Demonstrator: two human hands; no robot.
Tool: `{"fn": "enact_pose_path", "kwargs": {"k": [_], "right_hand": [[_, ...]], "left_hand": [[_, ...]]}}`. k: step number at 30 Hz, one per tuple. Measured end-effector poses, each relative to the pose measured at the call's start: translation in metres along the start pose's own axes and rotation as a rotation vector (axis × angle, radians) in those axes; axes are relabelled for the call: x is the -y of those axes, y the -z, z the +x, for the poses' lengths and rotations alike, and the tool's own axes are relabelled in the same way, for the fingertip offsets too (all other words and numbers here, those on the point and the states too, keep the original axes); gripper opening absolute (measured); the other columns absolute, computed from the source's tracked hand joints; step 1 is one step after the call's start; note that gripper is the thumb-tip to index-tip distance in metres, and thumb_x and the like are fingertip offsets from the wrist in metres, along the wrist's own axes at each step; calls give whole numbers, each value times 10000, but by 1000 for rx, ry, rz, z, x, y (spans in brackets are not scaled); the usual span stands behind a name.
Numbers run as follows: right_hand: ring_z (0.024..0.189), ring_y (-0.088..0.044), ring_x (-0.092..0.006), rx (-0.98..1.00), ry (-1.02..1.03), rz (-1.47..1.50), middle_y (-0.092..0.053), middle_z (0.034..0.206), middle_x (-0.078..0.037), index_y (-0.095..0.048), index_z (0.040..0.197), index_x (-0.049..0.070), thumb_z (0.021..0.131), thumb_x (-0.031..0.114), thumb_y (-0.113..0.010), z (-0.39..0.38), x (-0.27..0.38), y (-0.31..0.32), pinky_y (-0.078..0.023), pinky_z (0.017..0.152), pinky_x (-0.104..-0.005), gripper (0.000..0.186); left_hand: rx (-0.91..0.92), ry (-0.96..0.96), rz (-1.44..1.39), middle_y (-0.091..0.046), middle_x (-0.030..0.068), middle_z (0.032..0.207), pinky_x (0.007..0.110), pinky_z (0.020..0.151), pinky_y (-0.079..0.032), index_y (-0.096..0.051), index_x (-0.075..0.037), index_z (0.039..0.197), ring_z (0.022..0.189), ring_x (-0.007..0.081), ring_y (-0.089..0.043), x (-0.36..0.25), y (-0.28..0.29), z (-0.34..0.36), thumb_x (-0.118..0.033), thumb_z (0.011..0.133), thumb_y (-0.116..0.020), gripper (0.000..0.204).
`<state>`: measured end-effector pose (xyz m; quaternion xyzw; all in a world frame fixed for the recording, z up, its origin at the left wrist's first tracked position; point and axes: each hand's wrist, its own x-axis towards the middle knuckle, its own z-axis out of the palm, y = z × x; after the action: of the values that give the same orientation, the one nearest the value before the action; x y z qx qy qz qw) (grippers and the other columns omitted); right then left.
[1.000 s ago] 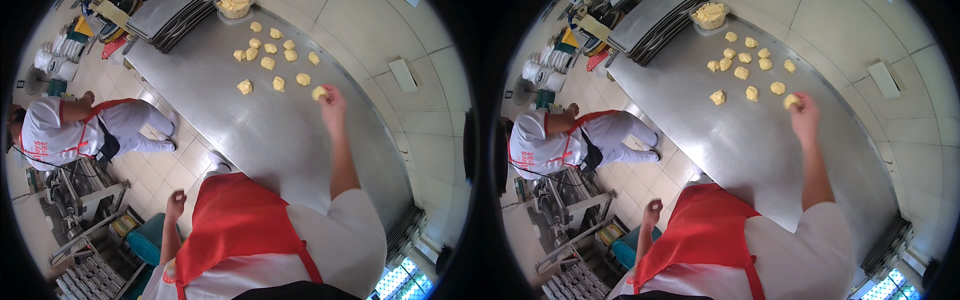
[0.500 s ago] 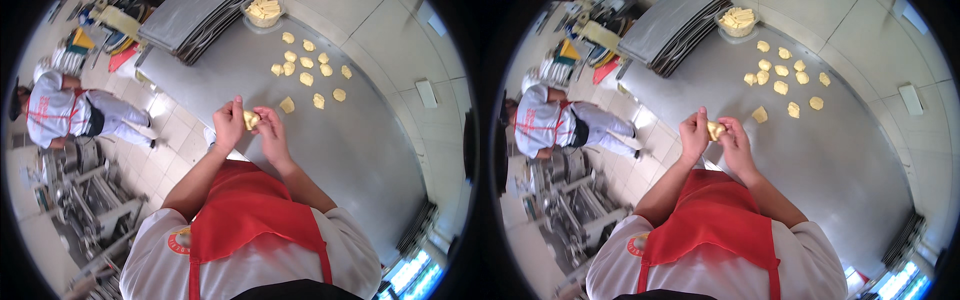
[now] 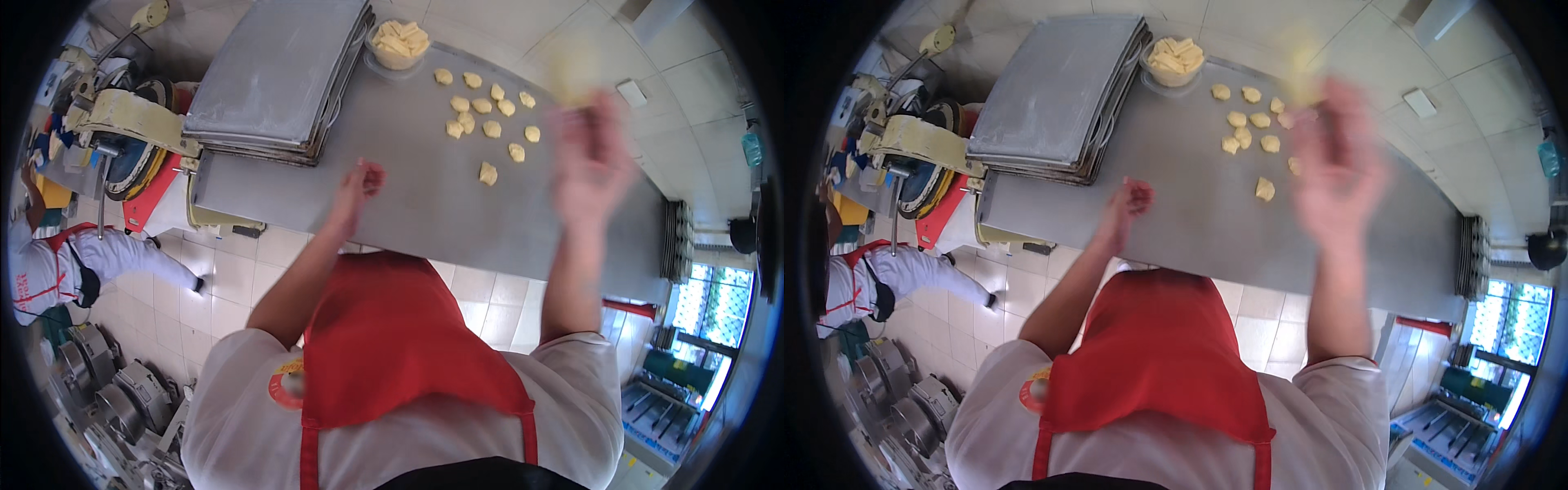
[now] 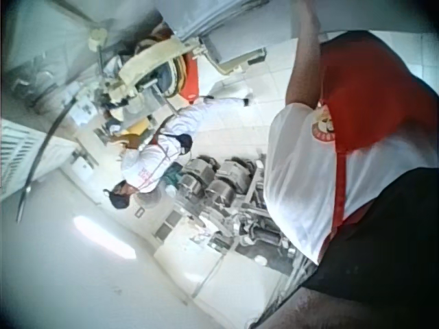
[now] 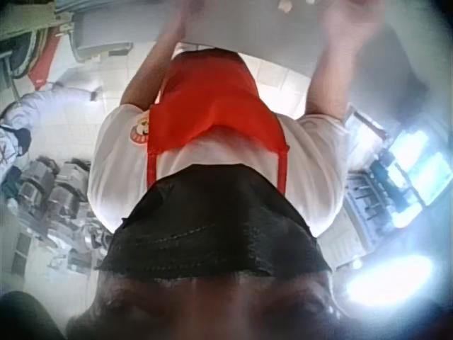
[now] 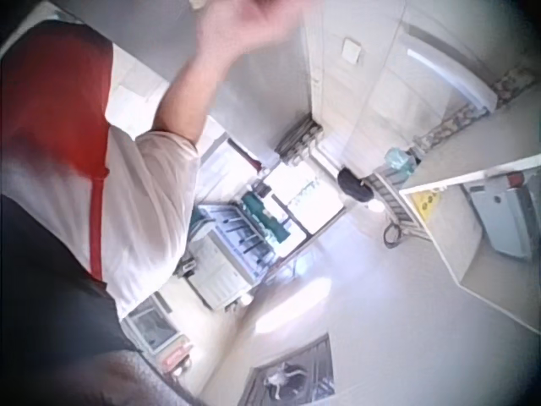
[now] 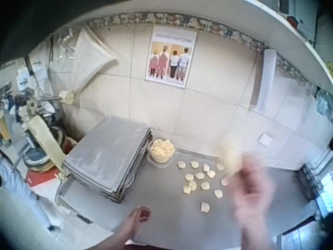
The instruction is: The person shapes portions of dough by hand, rolling them into thin strands and then coiling them into spirals before placing them into paper liners on a baking tray.
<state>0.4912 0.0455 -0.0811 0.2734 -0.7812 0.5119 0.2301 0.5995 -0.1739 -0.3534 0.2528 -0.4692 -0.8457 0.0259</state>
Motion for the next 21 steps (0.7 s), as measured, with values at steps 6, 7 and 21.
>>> {"fn": "enact_pose_path", "kwargs": {"k": [6,7,21], "right_hand": [[938,-705,-240,-691,817,-64,-705,1049,-229,-598,1170,-74,911,-76,-659,51,37,52,-596,840,-305,265],[939,-698,-233,-726,807,-104,-697,1056,-234,-587,1182,-78,921,-60,-657,42,29,50,-595,822,-288,271],[885,-632,-191,60,-1411,861,-654,893,-67,-648,1057,47,841,86,-686,-194,-55,-139,-515,840,-363,223]], "left_hand": [[140,-35,215,-665,45,994,284,856,-489,-631,-44,1072,915,129,-619,-18,54,-9,-320,1062,-519,297],[163,-38,237,-666,49,1004,289,857,-492,-628,-43,1076,920,132,-622,-19,58,-11,-304,1056,-533,279],[255,90,337,-657,67,1165,329,933,-498,-603,-33,1211,1043,171,-624,-31,77,-43,-217,1020,-594,265]]}}
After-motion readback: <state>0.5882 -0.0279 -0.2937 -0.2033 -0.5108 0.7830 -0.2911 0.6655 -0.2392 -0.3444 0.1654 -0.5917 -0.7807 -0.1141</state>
